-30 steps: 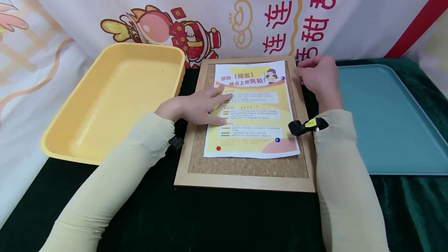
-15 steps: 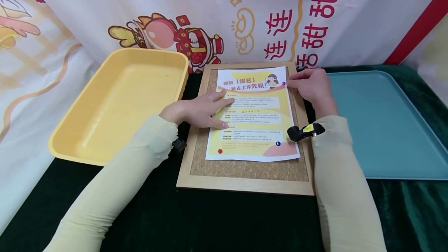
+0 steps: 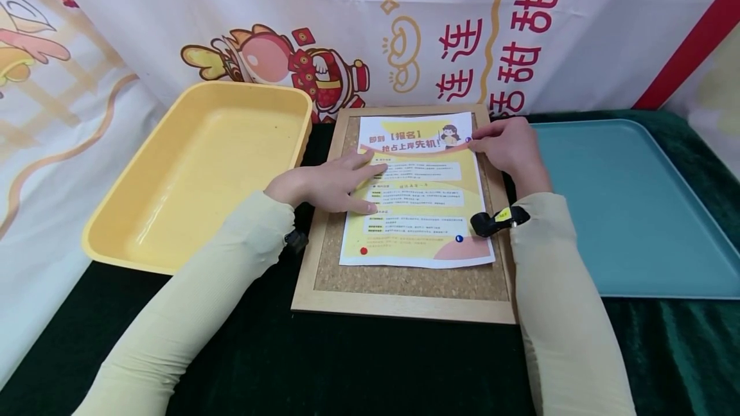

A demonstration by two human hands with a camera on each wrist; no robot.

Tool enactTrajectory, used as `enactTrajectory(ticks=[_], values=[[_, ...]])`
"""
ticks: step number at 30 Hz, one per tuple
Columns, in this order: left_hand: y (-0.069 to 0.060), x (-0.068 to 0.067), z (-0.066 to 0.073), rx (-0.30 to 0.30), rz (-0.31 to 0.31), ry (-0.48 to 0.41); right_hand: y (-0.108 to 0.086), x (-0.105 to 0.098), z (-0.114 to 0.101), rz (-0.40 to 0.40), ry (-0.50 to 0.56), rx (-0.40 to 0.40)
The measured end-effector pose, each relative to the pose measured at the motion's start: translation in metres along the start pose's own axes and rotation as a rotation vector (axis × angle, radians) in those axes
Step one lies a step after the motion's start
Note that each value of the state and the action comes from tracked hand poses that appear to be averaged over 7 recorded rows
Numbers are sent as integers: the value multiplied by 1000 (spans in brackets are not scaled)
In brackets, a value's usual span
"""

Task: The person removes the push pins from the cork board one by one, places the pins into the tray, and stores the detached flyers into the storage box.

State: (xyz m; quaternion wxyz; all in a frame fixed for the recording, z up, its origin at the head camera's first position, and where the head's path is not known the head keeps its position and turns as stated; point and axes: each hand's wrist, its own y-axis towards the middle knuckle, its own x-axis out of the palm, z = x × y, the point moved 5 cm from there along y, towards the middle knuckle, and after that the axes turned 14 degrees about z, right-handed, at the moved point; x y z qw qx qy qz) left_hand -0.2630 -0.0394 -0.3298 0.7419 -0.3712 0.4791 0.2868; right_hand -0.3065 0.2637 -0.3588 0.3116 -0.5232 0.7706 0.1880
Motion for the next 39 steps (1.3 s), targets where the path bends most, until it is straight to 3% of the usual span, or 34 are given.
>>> enactTrajectory(ticks=[25, 39], values=[[0, 2, 0, -1, 0, 5, -1, 5, -5, 45, -56, -66], [0, 1, 1, 12, 6, 24, 0, 6, -6, 56, -71, -61]])
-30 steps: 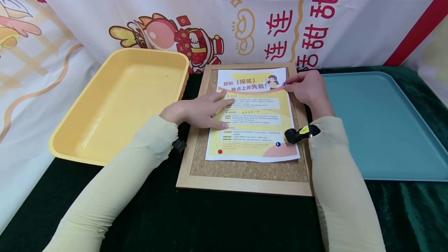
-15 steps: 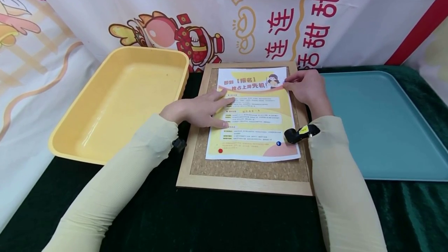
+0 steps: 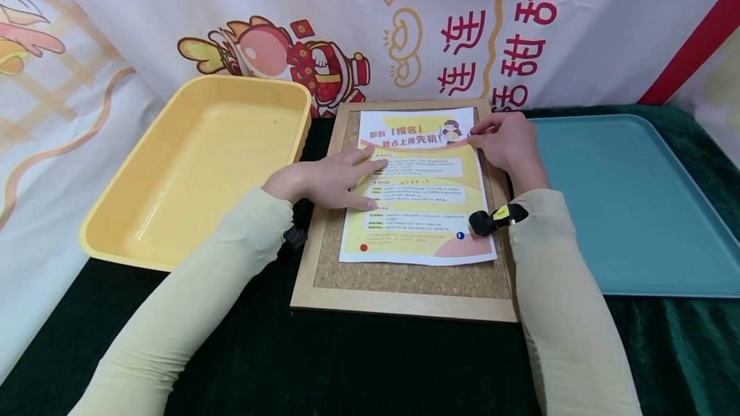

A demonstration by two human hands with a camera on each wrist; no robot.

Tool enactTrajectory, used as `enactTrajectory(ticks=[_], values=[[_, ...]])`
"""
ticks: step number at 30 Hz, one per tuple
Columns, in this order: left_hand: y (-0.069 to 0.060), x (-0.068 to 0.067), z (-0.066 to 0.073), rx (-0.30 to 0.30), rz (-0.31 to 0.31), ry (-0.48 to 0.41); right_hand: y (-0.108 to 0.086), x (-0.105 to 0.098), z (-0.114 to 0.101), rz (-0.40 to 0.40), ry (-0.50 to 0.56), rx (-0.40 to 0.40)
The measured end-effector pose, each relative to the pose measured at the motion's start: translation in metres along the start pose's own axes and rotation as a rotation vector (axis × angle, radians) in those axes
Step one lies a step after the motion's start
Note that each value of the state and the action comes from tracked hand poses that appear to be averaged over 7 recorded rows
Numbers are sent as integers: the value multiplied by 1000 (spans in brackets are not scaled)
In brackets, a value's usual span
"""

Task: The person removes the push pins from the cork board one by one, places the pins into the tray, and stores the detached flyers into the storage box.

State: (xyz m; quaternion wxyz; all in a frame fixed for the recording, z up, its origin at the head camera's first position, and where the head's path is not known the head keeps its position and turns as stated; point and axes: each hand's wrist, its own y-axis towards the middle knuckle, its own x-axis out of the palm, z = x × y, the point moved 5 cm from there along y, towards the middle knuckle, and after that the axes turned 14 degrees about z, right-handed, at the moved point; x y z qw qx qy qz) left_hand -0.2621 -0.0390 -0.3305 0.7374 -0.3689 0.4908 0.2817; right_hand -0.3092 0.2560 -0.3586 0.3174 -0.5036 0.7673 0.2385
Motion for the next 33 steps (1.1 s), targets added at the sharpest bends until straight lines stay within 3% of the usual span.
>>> enactTrajectory(ticks=[11, 33], values=[[0, -7, 0, 2, -2, -18, 5, -2, -3, 6, -1, 15], [1, -1, -1, 3, -8, -19, 2, 3, -1, 17, 5, 11]])
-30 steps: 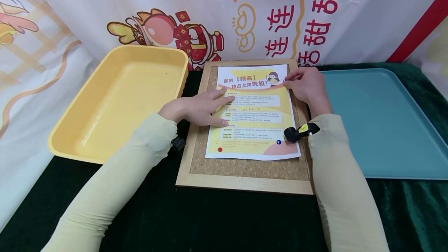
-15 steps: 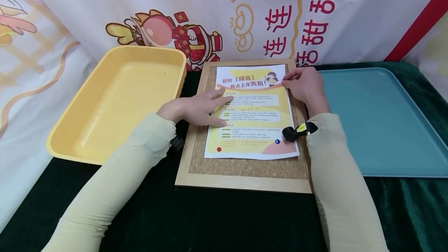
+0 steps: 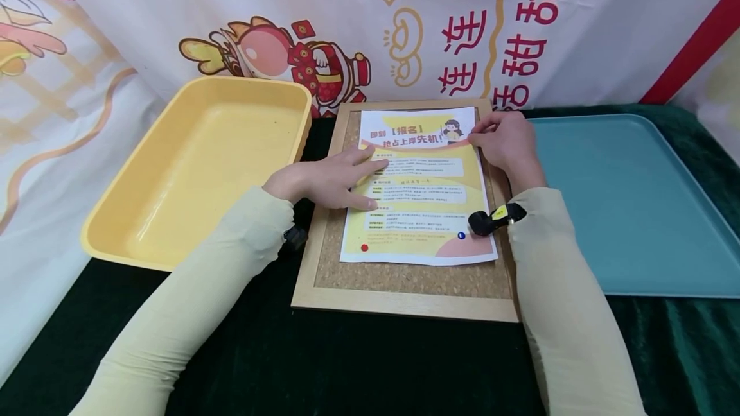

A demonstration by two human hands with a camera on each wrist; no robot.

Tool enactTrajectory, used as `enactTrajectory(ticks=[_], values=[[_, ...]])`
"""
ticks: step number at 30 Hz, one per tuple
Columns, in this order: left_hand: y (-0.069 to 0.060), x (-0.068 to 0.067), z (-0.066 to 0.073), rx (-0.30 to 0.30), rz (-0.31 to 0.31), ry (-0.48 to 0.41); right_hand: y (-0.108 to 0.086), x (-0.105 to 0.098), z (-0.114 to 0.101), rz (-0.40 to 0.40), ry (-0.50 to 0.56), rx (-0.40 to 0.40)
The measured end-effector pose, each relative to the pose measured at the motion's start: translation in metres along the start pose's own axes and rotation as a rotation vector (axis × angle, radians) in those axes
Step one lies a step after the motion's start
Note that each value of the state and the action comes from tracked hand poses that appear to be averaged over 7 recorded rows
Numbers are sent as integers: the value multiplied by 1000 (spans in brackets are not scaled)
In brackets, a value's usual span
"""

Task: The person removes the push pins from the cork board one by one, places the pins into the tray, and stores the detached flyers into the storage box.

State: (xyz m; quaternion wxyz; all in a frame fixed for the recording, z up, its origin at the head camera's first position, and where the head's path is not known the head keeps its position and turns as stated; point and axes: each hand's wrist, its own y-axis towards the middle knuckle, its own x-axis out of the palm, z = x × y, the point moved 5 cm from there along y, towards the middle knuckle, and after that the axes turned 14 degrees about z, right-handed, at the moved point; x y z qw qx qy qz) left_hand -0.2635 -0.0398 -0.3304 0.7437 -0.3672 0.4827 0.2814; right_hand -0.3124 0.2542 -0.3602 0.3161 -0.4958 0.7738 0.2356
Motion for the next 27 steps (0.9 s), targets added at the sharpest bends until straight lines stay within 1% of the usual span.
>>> enactTrajectory(ticks=[3, 10, 12, 14, 16, 20, 27], values=[[0, -1, 1, 6, 7, 3, -1, -2, -2, 7, 1, 5], [-1, -1, 0, -4, 17, -2, -4, 1, -6, -22, 12, -2], [-1, 1, 0, -3, 14, -10, -4, 1, -4, -20, 27, 14], [-1, 2, 0, -1, 9, -14, -4, -1, -1, -24, 53, 48], [0, 3, 0, -1, 5, -15, -4, -3, 2, -30, 73, 73], [0, 4, 0, -6, 4, -13, -3, -10, 4, -41, 117, 89], [-1, 1, 1, -2, 9, 2, -1, -26, 10, -34, 170, 128]])
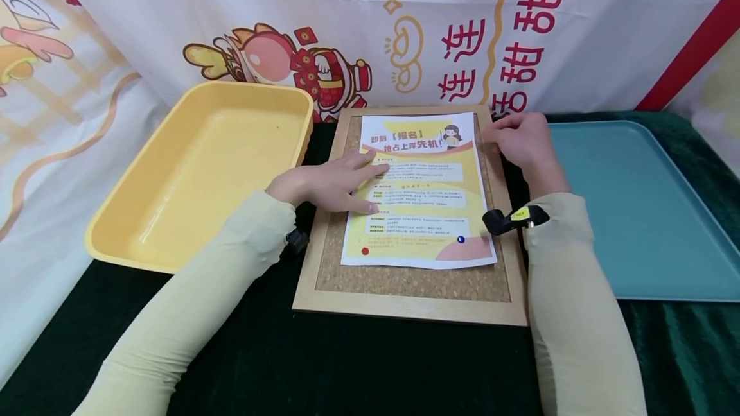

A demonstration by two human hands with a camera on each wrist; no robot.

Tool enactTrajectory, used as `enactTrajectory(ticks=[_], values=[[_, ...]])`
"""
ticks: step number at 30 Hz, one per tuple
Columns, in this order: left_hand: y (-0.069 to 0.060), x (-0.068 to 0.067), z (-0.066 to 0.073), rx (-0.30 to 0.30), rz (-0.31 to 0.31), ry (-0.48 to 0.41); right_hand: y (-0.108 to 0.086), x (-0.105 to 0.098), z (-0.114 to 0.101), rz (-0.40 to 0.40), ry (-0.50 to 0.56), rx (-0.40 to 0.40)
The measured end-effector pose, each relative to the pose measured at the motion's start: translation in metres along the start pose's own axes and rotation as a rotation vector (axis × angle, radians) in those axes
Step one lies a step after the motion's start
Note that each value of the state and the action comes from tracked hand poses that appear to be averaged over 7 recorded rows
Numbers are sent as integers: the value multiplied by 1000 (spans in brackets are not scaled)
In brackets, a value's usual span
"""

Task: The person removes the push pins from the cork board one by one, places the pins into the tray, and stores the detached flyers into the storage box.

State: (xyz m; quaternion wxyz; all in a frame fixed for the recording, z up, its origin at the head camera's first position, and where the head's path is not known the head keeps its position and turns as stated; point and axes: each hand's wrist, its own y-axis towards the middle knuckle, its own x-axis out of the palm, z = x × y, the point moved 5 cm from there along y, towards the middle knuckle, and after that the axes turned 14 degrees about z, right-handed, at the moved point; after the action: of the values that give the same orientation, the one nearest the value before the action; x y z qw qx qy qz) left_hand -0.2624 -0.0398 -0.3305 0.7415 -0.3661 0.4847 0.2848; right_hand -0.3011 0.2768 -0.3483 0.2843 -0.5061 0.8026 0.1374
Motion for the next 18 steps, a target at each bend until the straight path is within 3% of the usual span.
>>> enactTrajectory(ticks=[18], values=[[0, -1, 0, 10, -1, 11, 6, -12, 12, 44, 26, 16]])
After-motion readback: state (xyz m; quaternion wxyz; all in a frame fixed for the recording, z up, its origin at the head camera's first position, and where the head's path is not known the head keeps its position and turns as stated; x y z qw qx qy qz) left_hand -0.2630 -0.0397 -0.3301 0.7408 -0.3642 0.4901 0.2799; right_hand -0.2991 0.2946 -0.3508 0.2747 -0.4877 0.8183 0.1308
